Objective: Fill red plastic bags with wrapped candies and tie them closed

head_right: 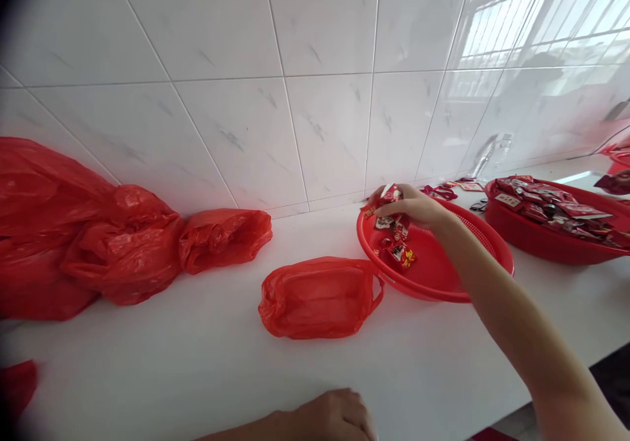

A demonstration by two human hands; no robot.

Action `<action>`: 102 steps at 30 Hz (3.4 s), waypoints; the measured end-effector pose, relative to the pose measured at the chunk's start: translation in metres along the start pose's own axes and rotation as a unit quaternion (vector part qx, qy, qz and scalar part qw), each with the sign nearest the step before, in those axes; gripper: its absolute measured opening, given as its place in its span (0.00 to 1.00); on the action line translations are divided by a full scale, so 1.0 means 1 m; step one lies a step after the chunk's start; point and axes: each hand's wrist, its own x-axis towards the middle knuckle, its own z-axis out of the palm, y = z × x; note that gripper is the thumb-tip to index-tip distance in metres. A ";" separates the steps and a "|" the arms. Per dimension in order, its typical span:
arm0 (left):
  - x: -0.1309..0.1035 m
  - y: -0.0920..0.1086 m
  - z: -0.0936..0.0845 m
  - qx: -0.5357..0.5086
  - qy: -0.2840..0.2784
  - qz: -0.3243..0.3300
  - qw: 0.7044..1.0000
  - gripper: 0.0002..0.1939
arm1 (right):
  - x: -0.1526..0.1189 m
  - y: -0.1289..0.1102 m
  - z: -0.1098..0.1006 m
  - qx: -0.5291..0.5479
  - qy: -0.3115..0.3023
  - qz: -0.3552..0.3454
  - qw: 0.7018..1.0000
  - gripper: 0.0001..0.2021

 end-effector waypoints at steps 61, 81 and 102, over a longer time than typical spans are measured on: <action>0.003 0.017 -0.143 -0.247 0.451 -0.268 0.814 0.16 | -0.045 0.095 0.158 0.228 -0.062 -0.058 0.970 0.16; -0.002 0.019 -0.146 -0.207 0.423 -0.286 0.834 0.17 | -0.050 0.101 0.165 0.203 -0.105 -0.060 0.972 0.16; 0.000 0.024 -0.143 -0.224 0.399 -0.287 0.841 0.14 | -0.053 0.099 0.164 0.089 -0.069 -0.101 0.989 0.17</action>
